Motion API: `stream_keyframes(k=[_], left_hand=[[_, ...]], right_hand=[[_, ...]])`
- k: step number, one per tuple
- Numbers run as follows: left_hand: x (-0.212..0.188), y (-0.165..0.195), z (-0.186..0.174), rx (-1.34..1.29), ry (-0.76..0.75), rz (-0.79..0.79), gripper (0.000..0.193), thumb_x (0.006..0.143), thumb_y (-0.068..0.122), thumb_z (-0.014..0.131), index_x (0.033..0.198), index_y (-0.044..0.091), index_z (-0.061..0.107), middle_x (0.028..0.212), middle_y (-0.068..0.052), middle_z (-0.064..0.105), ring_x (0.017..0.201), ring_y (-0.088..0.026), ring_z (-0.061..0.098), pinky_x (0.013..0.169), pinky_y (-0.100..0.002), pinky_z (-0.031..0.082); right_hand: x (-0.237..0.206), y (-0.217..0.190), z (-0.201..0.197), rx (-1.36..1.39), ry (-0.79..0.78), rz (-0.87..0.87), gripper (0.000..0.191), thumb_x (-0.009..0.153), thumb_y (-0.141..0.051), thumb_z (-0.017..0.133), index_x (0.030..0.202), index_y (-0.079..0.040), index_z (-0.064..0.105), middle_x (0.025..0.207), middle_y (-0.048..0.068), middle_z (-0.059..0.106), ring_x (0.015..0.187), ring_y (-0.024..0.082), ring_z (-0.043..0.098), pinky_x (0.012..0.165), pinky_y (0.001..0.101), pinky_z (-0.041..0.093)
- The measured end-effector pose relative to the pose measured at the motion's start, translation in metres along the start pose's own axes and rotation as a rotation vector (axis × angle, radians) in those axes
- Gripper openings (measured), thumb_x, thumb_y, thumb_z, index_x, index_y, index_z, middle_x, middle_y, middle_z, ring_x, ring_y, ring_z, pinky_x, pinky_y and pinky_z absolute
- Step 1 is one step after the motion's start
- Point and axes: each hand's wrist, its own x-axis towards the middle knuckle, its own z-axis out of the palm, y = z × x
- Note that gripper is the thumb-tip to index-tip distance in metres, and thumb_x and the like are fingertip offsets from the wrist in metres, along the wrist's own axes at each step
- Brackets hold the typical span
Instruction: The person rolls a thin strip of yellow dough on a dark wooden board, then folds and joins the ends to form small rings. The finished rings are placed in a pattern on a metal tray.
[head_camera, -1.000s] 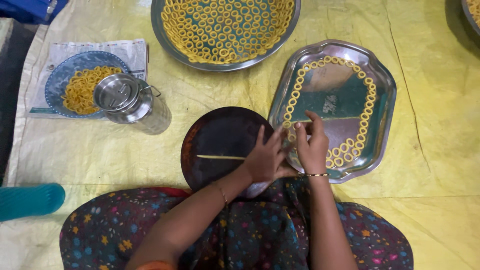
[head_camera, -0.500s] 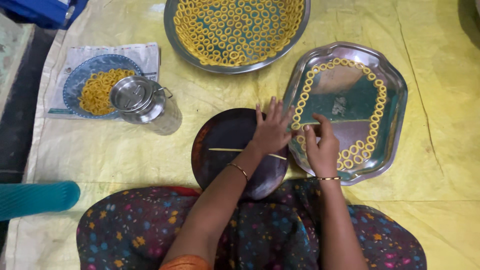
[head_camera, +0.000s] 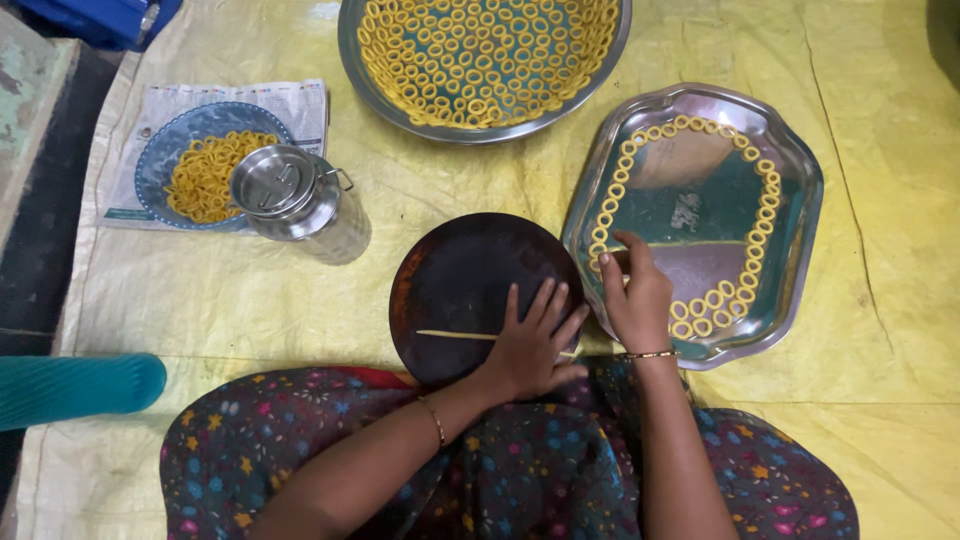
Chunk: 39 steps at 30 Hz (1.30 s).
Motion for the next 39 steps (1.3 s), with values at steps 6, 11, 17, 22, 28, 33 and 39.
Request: stream_keyframes(k=[6,11,17,22,28,33,39], left_hand=[[0.067,-0.033,0.008,0.201,0.054,-0.223,0.088,0.091,0.064,0.056,0.158,0.010,0.036,0.163,-0.028,0.028,0.155,-0.044,0.016,0.113,-0.079,0.008],[0.103,-0.053,0.010,0.183,0.145,-0.246,0.090,0.091,0.064,0.056,0.160,0.011,0.032,0.163,-0.029,0.026,0.156,-0.043,0.015,0.114,-0.079,0.009],[0.066,-0.028,0.008,0.179,-0.005,0.003,0.092,0.090,0.068,0.056,0.157,0.008,0.037,0.163,-0.029,0.028,0.156,-0.043,0.016,0.114,-0.079,0.012],[0.025,-0.003,-0.005,0.014,-0.063,0.065,0.090,0.085,0.071,0.057,0.148,0.007,0.050,0.159,-0.026,0.033,0.155,-0.042,0.020,0.113,-0.080,0.013],[0.052,-0.019,0.003,0.209,-0.106,-0.001,0.082,0.088,0.060,0.058,0.151,0.008,0.045,0.163,-0.026,0.030,0.156,-0.042,0.016,0.111,-0.079,0.011],[0.114,-0.067,0.010,0.113,0.086,-0.306,0.088,0.093,0.060,0.053,0.162,0.010,0.030,0.164,-0.024,0.028,0.156,-0.043,0.011,0.113,-0.080,0.006],[0.081,-0.090,0.000,0.147,0.055,-0.226,0.089,0.093,0.070,0.048,0.159,0.012,0.032,0.163,-0.025,0.027,0.154,-0.043,0.012,0.112,-0.078,0.006]], right_hand=[[0.000,0.002,0.000,0.002,-0.005,-0.003,0.033,0.100,-0.019,0.065,0.130,-0.005,0.062,0.096,0.015,0.076,0.086,0.029,0.076,0.073,0.0382,0.056],[0.002,0.004,-0.002,0.015,0.005,0.020,0.033,0.100,-0.019,0.065,0.130,-0.004,0.062,0.095,0.016,0.076,0.086,0.028,0.076,0.074,0.0386,0.056],[0.000,0.003,0.000,0.046,-0.010,0.047,0.033,0.100,-0.018,0.064,0.130,-0.005,0.062,0.096,0.016,0.076,0.087,0.028,0.076,0.074,0.0388,0.057],[-0.001,0.001,0.001,0.049,0.000,0.020,0.032,0.100,-0.018,0.065,0.129,-0.005,0.062,0.097,0.016,0.076,0.089,0.029,0.076,0.075,0.0390,0.057],[-0.003,0.001,0.005,0.033,-0.031,0.049,0.034,0.098,-0.021,0.066,0.129,-0.006,0.063,0.095,0.016,0.076,0.083,0.029,0.076,0.072,0.0393,0.057],[-0.001,0.006,0.003,0.018,-0.008,0.046,0.033,0.099,-0.020,0.065,0.129,-0.006,0.062,0.093,0.015,0.077,0.084,0.029,0.076,0.073,0.0390,0.057],[-0.001,0.007,0.005,0.032,-0.006,0.021,0.033,0.099,-0.020,0.064,0.130,-0.007,0.061,0.092,0.015,0.077,0.084,0.029,0.077,0.074,0.0386,0.057]])
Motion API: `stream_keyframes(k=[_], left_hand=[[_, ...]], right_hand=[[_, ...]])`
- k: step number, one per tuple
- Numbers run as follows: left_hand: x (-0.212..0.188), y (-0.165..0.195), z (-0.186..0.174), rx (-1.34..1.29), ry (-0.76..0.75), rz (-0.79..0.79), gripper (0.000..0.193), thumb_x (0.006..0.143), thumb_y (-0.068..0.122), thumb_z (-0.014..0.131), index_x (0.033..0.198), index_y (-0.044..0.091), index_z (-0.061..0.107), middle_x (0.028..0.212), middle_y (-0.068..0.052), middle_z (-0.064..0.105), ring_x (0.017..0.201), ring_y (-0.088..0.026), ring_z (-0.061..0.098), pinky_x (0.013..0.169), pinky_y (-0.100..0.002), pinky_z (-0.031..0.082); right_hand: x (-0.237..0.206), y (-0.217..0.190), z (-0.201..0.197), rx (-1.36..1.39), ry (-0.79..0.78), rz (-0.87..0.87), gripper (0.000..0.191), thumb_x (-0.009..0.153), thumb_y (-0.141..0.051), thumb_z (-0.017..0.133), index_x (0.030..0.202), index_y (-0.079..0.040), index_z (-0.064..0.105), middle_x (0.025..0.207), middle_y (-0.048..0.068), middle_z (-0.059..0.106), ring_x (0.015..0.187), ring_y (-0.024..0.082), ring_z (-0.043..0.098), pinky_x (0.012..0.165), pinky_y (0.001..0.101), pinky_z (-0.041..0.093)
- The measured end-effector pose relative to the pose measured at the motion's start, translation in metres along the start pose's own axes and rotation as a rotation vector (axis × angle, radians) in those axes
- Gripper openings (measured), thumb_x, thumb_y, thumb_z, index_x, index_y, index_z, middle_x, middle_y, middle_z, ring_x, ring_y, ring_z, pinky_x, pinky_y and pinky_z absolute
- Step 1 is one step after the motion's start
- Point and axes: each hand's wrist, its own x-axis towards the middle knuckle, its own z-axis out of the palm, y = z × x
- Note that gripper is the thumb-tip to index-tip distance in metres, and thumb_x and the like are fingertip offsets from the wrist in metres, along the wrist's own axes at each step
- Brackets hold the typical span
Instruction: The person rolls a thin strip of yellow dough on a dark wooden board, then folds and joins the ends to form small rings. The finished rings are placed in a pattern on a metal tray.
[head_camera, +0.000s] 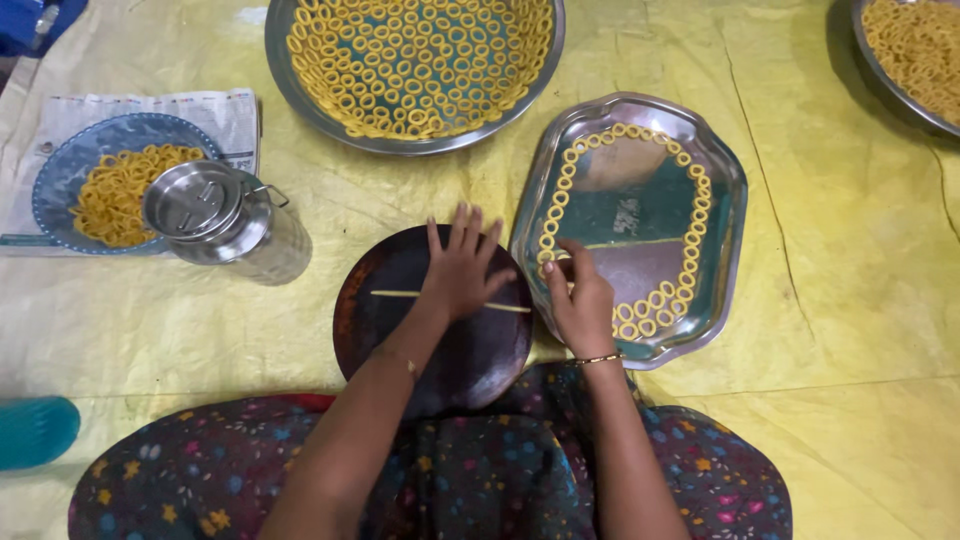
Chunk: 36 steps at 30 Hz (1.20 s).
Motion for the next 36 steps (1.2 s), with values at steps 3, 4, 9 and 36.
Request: stream_keyframes(k=[3,4,9,36], left_hand=[[-0.041,0.015,-0.012,-0.001,-0.075,0.057,0.091,0.091,0.070,0.051,0.159,0.012,0.033,0.164,-0.023,0.026,0.155,-0.042,0.012,0.113,-0.077,0.007],[-0.055,0.021,-0.017,0.010,-0.096,0.068,0.092,0.089,0.070,0.052,0.158,0.011,0.033,0.164,-0.024,0.026,0.155,-0.042,0.012,0.113,-0.077,0.008],[-0.104,0.039,-0.039,-0.016,-0.180,0.067,0.090,0.086,0.066,0.057,0.156,0.013,0.037,0.163,-0.024,0.024,0.153,-0.042,0.011,0.112,-0.078,0.008],[-0.143,0.010,-0.051,-0.108,-0.266,0.090,0.097,0.087,0.064,0.057,0.156,0.003,0.028,0.162,-0.031,0.017,0.152,-0.047,0.006,0.112,-0.076,0.005]], right_hand=[[-0.002,-0.002,0.002,-0.010,0.005,0.022,0.033,0.099,-0.022,0.065,0.129,-0.007,0.062,0.092,0.015,0.076,0.082,0.030,0.076,0.071,0.0388,0.057],[-0.002,-0.003,0.002,-0.015,0.009,0.022,0.033,0.099,-0.022,0.065,0.129,-0.007,0.062,0.093,0.016,0.076,0.083,0.030,0.076,0.071,0.0390,0.057],[-0.001,-0.005,0.002,-0.032,-0.009,0.027,0.034,0.100,-0.025,0.064,0.129,-0.007,0.063,0.093,0.016,0.076,0.082,0.031,0.075,0.071,0.0403,0.056],[0.000,-0.001,-0.002,-0.056,-0.093,0.055,0.033,0.107,-0.029,0.050,0.122,-0.007,0.068,0.093,0.015,0.077,0.091,0.028,0.077,0.079,0.0386,0.057]])
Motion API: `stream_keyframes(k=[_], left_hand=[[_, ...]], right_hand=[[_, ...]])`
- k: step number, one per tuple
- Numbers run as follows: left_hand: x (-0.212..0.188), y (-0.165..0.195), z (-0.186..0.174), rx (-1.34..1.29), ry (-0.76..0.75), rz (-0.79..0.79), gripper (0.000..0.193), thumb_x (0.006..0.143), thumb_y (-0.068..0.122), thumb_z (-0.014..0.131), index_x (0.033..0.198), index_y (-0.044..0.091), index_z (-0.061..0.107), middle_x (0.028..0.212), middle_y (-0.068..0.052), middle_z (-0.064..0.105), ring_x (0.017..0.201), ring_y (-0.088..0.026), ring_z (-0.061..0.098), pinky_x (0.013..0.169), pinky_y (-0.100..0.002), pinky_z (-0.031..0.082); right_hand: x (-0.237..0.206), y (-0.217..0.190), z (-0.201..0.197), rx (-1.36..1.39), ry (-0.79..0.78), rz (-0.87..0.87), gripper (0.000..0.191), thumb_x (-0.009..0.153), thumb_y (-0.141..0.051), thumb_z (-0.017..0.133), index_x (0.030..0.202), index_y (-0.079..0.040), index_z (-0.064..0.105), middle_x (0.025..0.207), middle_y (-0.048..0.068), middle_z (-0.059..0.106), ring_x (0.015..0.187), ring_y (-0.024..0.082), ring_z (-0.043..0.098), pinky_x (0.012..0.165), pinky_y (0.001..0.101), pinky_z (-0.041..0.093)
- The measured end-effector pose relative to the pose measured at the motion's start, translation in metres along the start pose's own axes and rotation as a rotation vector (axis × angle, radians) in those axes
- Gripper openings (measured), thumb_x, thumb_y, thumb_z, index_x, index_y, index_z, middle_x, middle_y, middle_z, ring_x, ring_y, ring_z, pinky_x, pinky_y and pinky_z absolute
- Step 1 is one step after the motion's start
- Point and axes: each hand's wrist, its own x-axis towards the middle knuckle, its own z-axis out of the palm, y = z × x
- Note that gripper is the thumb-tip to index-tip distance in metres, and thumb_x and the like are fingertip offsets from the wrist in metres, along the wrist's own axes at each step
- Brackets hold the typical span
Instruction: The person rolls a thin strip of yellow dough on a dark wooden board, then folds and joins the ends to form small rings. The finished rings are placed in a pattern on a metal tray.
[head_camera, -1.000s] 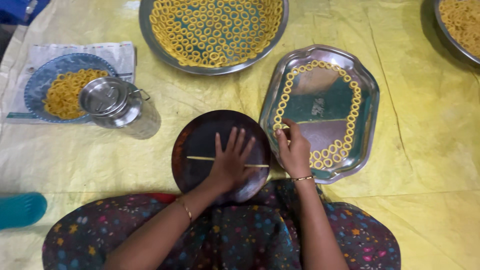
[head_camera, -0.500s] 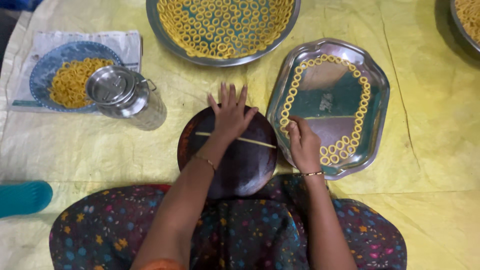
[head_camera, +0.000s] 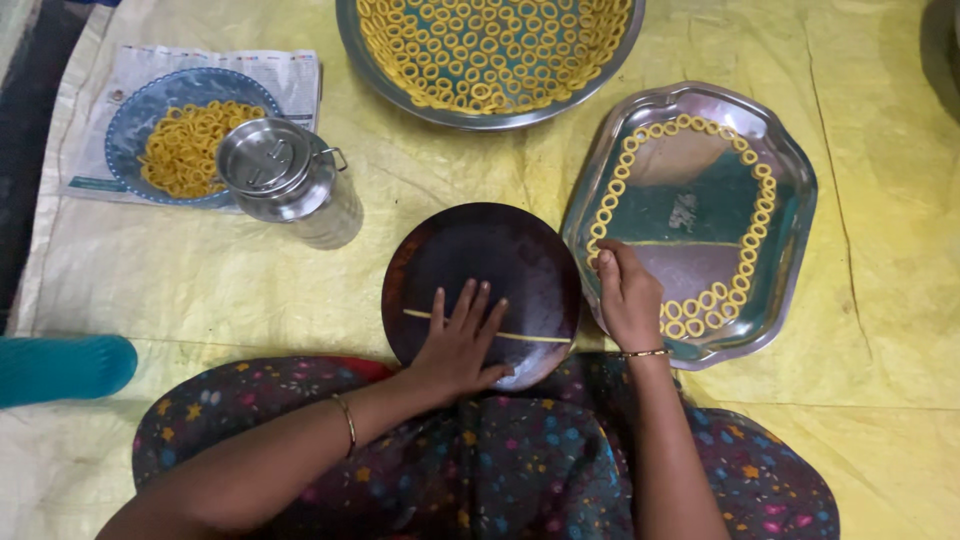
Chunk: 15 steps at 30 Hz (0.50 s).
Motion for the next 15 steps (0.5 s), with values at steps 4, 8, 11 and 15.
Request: stream_keyframes(k=[4,8,11,15], left_hand=[[0.014,-0.007,0.008,0.008,0.113,-0.024,0.099,0.088,0.065,0.055,0.159,0.001,0.026,0.164,-0.031,0.019,0.155,-0.045,0.009,0.117,-0.074,0.006],[0.082,-0.034,0.009,0.068,0.185,-0.180,0.094,0.098,0.070,0.041,0.162,0.005,0.021,0.165,-0.031,0.015,0.155,-0.044,0.006,0.113,-0.075,0.001],[0.127,-0.069,-0.003,0.042,0.126,-0.293,0.091,0.099,0.071,0.035,0.163,0.009,0.018,0.167,-0.029,0.012,0.156,-0.040,0.003,0.115,-0.074,0.000],[0.126,-0.095,-0.009,0.153,0.139,-0.171,0.088,0.098,0.070,0.038,0.162,0.010,0.022,0.167,-0.027,0.015,0.156,-0.040,0.006,0.117,-0.073,0.003]], right_hand=[[0.000,0.000,0.000,-0.014,-0.011,-0.001,0.033,0.108,-0.030,0.050,0.121,-0.007,0.069,0.093,0.016,0.077,0.091,0.029,0.077,0.079,0.0388,0.057],[-0.002,-0.001,-0.003,-0.012,-0.031,0.009,0.035,0.108,-0.032,0.049,0.121,-0.006,0.069,0.093,0.016,0.077,0.092,0.028,0.077,0.079,0.0386,0.057],[0.000,-0.003,-0.005,0.000,-0.035,0.019,0.036,0.108,-0.032,0.049,0.120,-0.006,0.069,0.093,0.016,0.077,0.092,0.028,0.078,0.079,0.0380,0.057],[-0.001,-0.007,-0.008,0.010,-0.042,0.021,0.036,0.109,-0.032,0.048,0.120,-0.005,0.069,0.094,0.016,0.078,0.094,0.027,0.078,0.080,0.0376,0.057]])
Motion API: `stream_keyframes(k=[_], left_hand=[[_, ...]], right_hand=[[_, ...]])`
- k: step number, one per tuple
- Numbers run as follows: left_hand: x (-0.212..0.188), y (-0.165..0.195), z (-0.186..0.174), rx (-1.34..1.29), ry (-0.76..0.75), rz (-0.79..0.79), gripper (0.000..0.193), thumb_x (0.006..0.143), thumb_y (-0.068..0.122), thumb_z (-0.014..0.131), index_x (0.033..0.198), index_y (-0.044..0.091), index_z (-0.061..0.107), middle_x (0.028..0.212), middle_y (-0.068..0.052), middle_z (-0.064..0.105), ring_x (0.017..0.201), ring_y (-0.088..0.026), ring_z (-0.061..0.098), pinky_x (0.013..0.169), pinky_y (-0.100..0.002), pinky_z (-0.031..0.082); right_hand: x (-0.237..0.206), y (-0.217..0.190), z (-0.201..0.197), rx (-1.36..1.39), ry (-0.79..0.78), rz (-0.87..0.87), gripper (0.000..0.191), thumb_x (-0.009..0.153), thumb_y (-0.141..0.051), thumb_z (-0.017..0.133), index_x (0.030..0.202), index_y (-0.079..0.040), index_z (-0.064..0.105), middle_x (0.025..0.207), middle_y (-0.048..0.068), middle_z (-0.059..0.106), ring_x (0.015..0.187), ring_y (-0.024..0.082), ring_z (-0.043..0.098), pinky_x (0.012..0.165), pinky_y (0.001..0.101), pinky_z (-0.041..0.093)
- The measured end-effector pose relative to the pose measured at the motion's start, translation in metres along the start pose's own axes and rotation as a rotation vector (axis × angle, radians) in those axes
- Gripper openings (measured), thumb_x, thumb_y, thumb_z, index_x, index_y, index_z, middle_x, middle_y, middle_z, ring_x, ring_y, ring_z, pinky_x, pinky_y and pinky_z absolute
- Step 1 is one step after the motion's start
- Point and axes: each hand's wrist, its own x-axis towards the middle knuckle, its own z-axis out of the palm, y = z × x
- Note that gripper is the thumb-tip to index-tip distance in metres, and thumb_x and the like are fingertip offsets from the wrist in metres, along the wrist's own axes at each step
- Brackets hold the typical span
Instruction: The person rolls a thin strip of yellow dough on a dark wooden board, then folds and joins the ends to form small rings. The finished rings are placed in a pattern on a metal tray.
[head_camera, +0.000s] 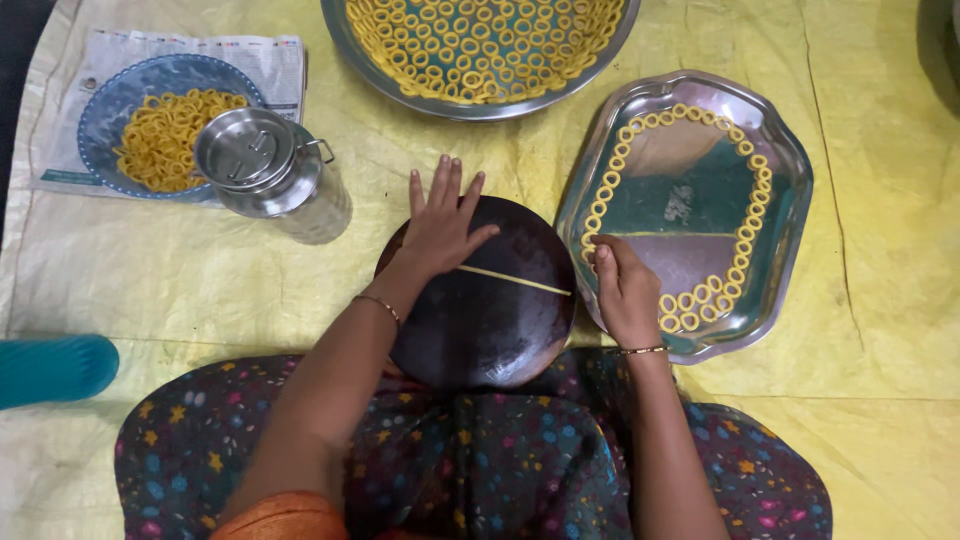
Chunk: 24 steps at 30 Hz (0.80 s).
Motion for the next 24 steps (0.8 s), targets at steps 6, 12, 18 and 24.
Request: stream_keyframes(k=[6,12,18,24], left_hand=[[-0.074,0.004,-0.016,0.000,0.008,0.257,0.091,0.096,0.067,0.046,0.160,0.006,0.028,0.165,-0.027,0.022,0.156,-0.043,0.012,0.118,-0.071,0.011],[-0.148,0.023,-0.046,-0.039,-0.126,0.284,0.097,0.088,0.071,0.051,0.155,0.004,0.031,0.160,-0.031,0.023,0.149,-0.052,0.012,0.114,-0.071,0.013],[-0.133,0.033,-0.061,0.013,-0.097,0.263,0.092,0.084,0.066,0.060,0.155,0.012,0.038,0.159,-0.030,0.025,0.149,-0.051,0.014,0.110,-0.079,0.012],[-0.115,0.085,-0.038,-0.140,0.017,0.318,0.054,0.079,0.047,0.073,0.123,0.015,0.069,0.149,-0.020,0.046,0.148,-0.047,0.023,0.109,-0.081,0.014]], right_hand=[[-0.001,-0.003,0.002,0.005,0.017,-0.027,0.035,0.108,-0.031,0.049,0.120,-0.005,0.070,0.093,0.016,0.077,0.091,0.028,0.077,0.078,0.0387,0.057],[-0.001,0.001,0.005,-0.043,0.021,-0.068,0.033,0.107,-0.030,0.052,0.119,-0.005,0.071,0.093,0.017,0.076,0.090,0.033,0.076,0.078,0.0408,0.056],[0.000,0.008,0.008,-0.119,0.064,-0.160,0.027,0.105,-0.027,0.059,0.115,-0.007,0.074,0.099,0.018,0.075,0.090,0.034,0.074,0.078,0.0417,0.055],[0.002,0.010,0.012,-0.089,0.020,-0.081,0.025,0.095,-0.024,0.068,0.113,-0.008,0.073,0.094,0.014,0.077,0.083,0.026,0.076,0.070,0.0369,0.057]])
